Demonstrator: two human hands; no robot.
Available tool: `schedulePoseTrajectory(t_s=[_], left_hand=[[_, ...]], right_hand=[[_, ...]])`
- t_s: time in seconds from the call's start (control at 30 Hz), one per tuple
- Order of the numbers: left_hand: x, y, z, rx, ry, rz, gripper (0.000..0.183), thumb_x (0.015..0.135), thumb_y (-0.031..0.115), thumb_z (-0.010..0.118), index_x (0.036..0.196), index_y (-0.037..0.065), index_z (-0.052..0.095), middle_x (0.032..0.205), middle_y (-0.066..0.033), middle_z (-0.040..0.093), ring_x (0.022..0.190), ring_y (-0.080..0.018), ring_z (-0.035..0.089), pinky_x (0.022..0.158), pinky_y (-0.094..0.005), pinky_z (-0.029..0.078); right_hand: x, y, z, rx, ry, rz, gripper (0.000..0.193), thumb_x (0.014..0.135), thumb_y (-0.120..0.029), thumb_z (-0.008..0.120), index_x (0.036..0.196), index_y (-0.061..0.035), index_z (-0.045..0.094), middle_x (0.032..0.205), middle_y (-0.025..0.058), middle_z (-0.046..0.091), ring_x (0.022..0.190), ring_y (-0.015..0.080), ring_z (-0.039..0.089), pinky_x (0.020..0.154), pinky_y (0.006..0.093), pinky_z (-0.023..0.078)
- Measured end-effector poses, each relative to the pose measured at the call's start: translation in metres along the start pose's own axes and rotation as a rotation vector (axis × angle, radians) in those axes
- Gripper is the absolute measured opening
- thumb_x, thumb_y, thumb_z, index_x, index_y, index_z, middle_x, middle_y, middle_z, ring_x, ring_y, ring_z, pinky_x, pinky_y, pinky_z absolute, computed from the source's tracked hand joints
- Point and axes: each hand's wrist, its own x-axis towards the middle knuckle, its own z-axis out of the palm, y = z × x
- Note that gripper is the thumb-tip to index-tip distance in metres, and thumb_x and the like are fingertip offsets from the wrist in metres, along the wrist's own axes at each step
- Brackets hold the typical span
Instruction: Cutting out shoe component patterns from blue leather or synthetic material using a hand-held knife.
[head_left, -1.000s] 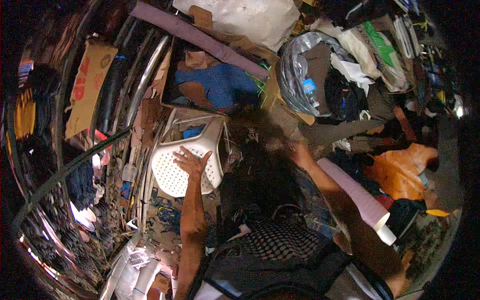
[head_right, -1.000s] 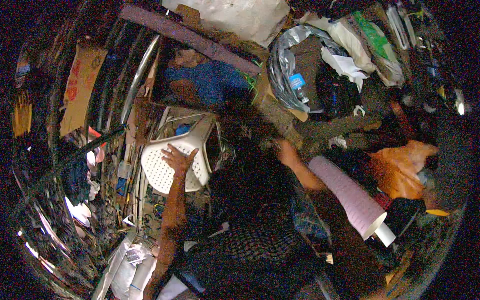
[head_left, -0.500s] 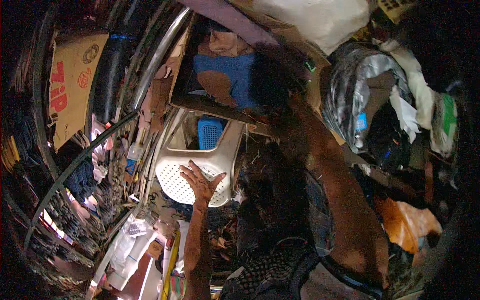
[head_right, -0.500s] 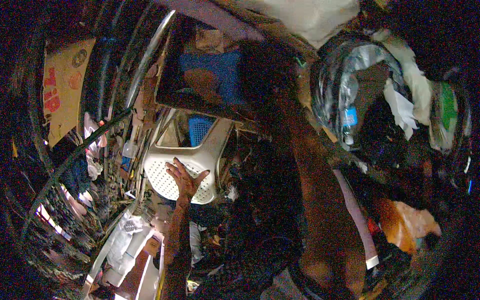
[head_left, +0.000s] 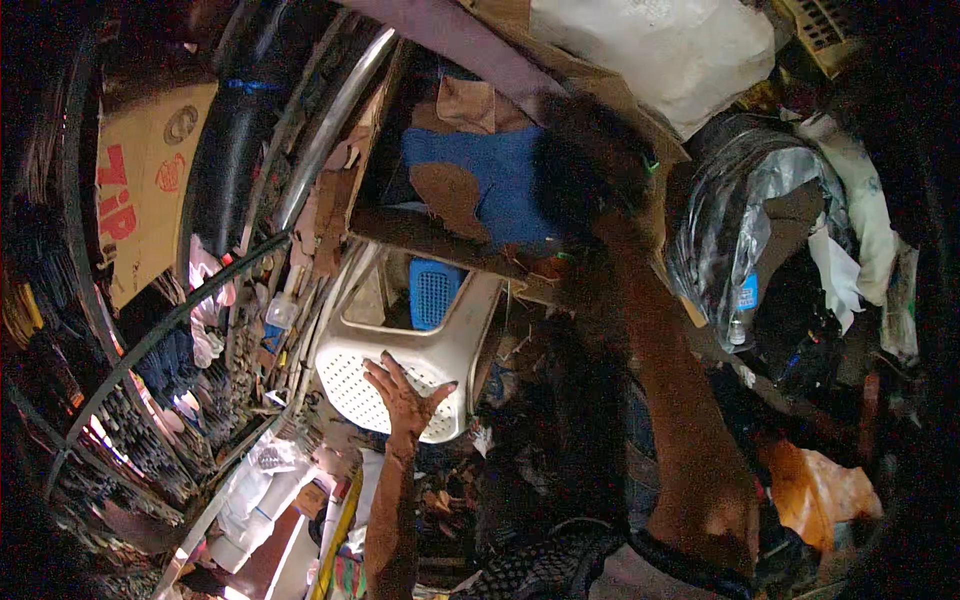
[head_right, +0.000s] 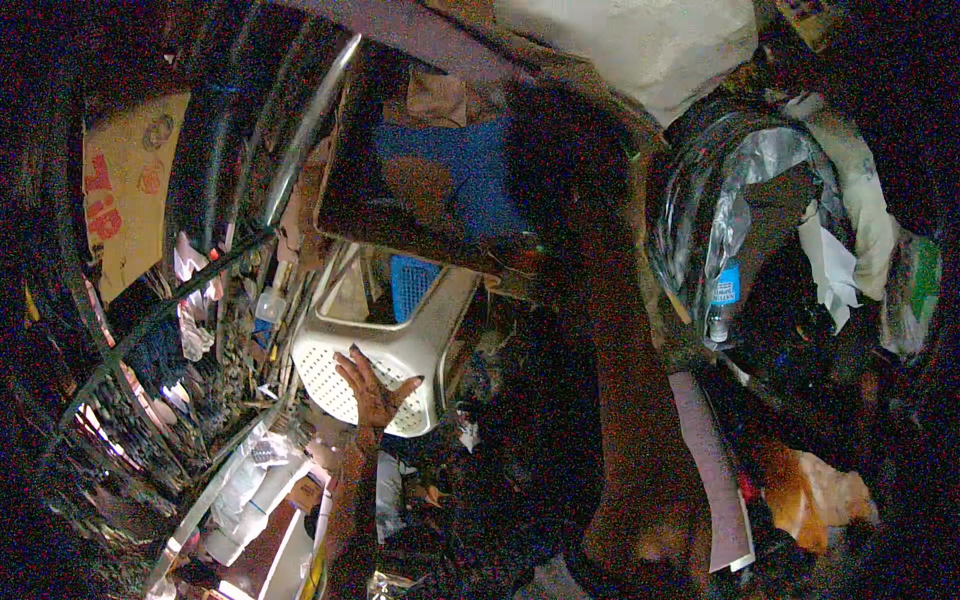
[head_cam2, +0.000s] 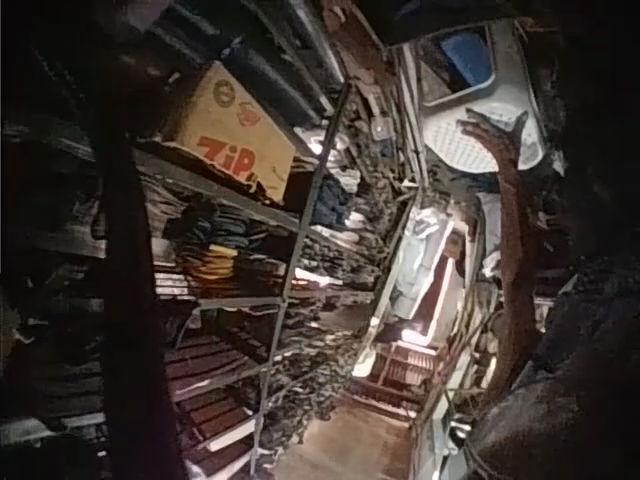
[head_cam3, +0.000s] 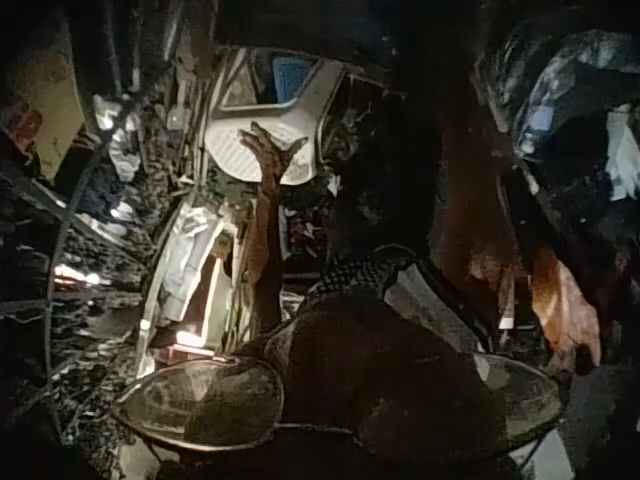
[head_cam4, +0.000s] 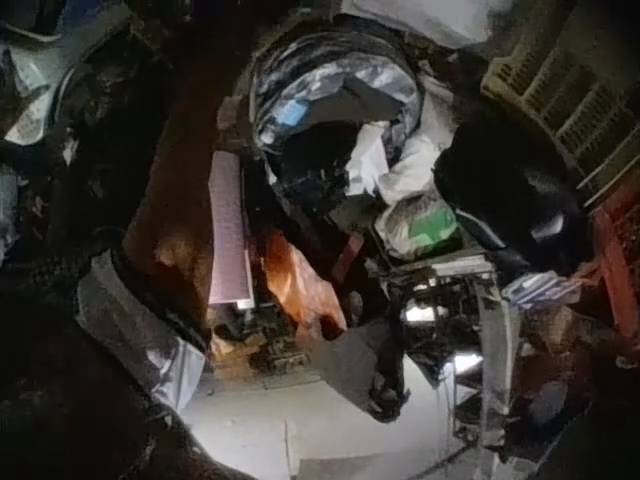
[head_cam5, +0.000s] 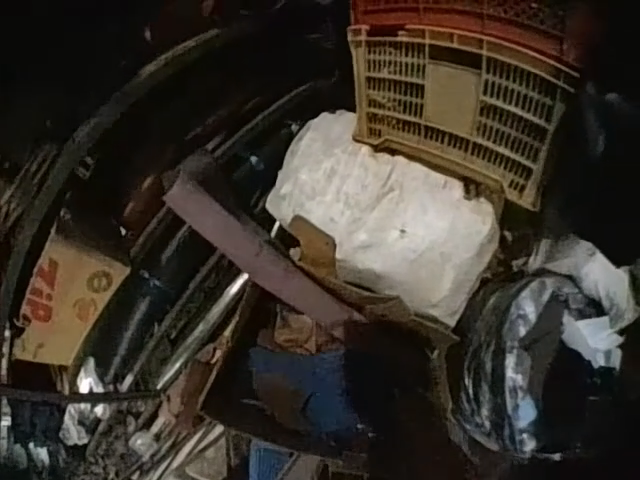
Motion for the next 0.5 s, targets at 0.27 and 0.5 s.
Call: schedulePoseTrajectory(t_s=[0.27,0.5], left_hand=[[-0.013,-0.003,-0.003,-0.026,0.022,-0.104,0.135,0.069,0.06,0.081,0.156,0.004,-0.005,0.156,-0.0376,-0.01,0.143,-0.0581,-0.007,0.111,-0.0704,0.004],[-0.006,-0.016,0.011,0.164,0.207,0.208,0.145,0.063,0.062,0.084,0.154,0.005,-0.013,0.151,-0.043,-0.019,0.14,-0.0615,-0.015,0.109,-0.0732,0.001]], right_hand=[[0.029,-0.023,0.032,0.195,0.064,0.023,0.064,0.093,-0.027,0.063,0.148,-0.0059,0.038,0.13,0.0163,0.058,0.097,0.032,0.061,0.094,0.0478,0.047],[-0.013,-0.061,0.069,0.311,0.168,0.064,0.066,0.093,-0.029,0.063,0.15,-0.0061,0.036,0.131,0.0166,0.057,0.098,0.0326,0.062,0.096,0.0478,0.046]])
